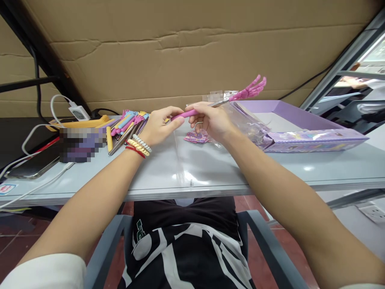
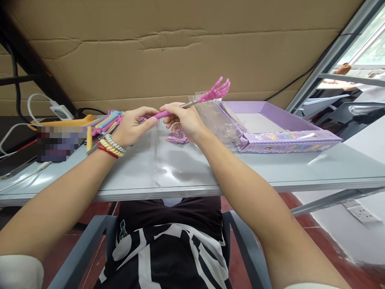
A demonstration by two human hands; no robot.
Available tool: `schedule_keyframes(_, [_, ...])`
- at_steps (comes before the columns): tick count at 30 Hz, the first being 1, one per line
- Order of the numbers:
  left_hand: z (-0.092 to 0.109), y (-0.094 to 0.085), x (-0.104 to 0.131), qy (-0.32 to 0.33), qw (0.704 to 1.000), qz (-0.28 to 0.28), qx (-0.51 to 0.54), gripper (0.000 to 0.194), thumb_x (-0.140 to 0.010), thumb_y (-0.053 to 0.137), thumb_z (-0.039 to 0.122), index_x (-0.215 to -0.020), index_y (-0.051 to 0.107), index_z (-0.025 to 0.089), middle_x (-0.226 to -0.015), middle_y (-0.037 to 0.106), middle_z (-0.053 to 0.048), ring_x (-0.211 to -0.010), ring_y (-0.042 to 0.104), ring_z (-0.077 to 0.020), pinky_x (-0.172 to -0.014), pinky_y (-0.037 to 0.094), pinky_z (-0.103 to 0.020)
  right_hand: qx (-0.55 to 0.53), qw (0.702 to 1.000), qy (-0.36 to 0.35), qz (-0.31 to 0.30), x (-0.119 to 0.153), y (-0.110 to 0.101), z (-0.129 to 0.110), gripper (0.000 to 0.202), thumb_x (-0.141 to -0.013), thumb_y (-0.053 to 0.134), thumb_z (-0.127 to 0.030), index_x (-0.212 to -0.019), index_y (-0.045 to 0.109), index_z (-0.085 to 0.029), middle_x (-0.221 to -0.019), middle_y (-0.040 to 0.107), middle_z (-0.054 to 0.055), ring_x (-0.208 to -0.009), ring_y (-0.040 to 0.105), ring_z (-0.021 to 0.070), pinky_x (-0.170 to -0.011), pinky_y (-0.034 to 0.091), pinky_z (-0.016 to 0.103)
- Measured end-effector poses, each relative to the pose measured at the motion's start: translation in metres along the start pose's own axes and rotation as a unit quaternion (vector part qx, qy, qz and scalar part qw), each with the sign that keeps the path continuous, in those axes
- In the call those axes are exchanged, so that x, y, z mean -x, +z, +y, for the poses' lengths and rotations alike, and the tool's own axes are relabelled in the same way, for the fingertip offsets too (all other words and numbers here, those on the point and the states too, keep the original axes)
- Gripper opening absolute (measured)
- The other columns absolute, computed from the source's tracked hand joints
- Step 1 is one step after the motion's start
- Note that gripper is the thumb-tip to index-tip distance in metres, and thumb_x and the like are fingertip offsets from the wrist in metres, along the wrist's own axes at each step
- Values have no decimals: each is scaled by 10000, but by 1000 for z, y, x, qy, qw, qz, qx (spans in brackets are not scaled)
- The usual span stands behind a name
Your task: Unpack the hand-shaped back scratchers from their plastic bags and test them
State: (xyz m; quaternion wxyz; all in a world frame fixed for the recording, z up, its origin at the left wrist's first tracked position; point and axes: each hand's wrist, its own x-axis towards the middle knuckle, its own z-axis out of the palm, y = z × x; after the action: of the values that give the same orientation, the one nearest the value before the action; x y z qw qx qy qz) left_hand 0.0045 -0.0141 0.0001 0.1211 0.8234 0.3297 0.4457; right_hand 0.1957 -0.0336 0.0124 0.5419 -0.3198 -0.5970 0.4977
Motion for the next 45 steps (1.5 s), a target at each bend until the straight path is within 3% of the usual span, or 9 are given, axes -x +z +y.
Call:
schedule_keyframes(5, [-2,2,-2,25,998,17,-64,363,-930,485,485,-974,702,197,-837,701,-40,-759,598,-181,-728,444,-300,-11,1000,0,0,1,5,-4,468,-814,630,-648,-809,651,-180,-646,649,31,-539,585,133,-432,426,259])
schedule_keyframes(10, [-10,-1,-3,17,996,20,-84,361,-961,425,465,-910,660,196,-775,674,-44,-718,581,-188,-689,427,-313,-8,998,-48,51,-4,3,-2,422,-770,731,-590,-798,603,-189,-599,598,-15,-485,529,87,-406,391,223])
schedule_keyframes(14, [-5,2,-3,23,994,19,-108,306,-945,466,439,-942,652,197,-806,683,-45,-734,594,-194,-704,426,-319,9,992,-88,91,-5,3,1,407,-740,775,-548,-796,570,-201,-609,611,-27,-475,526,71,-414,422,205])
schedule_keyframes(20, [6,9,-3,51,992,-2,-113,346,-970,426,449,-997,652,188,-868,696,-54,-775,618,-187,-730,428,-297,34,995,-80,44,-3,8,3,424,-686,817,-531,-724,594,-173,-621,635,2,-500,560,79,-422,451,209])
schedule_keyframes(27, [8,5,0,-8,991,-27,-133,453,-984,352,535,-968,646,191,-705,646,-12,-607,555,-151,-611,363,-270,4,986,-121,113,-10,3,6,402,-729,785,-530,-713,567,-193,-580,574,-29,-458,509,64,-411,425,209])
schedule_keyframes(35, [20,8,-7,-19,978,-46,-204,384,-956,413,501,-863,616,189,-639,585,-15,-574,517,-167,-580,304,-293,21,980,-130,146,-18,-5,1,424,-771,747,-533,-661,521,-191,-518,517,-44,-409,447,46,-365,335,187])
schedule_keyframes(40, [24,6,-9,-28,973,-71,-218,368,-965,405,475,-889,618,186,-642,579,-17,-589,535,-178,-586,304,-294,28,971,-126,202,-22,-19,-10,452,-830,684,-540,-634,461,-198,-498,447,-61,-386,405,36,-363,285,183])
schedule_keyframes(45, [23,1,-8,-23,964,-95,-249,395,-975,370,479,-878,621,189,-665,610,-35,-618,557,-197,-581,287,-302,-1,950,-143,277,-30,-58,-21,463,-852,670,-521,-639,392,-218,-498,344,-77,-396,388,61,-376,274,214])
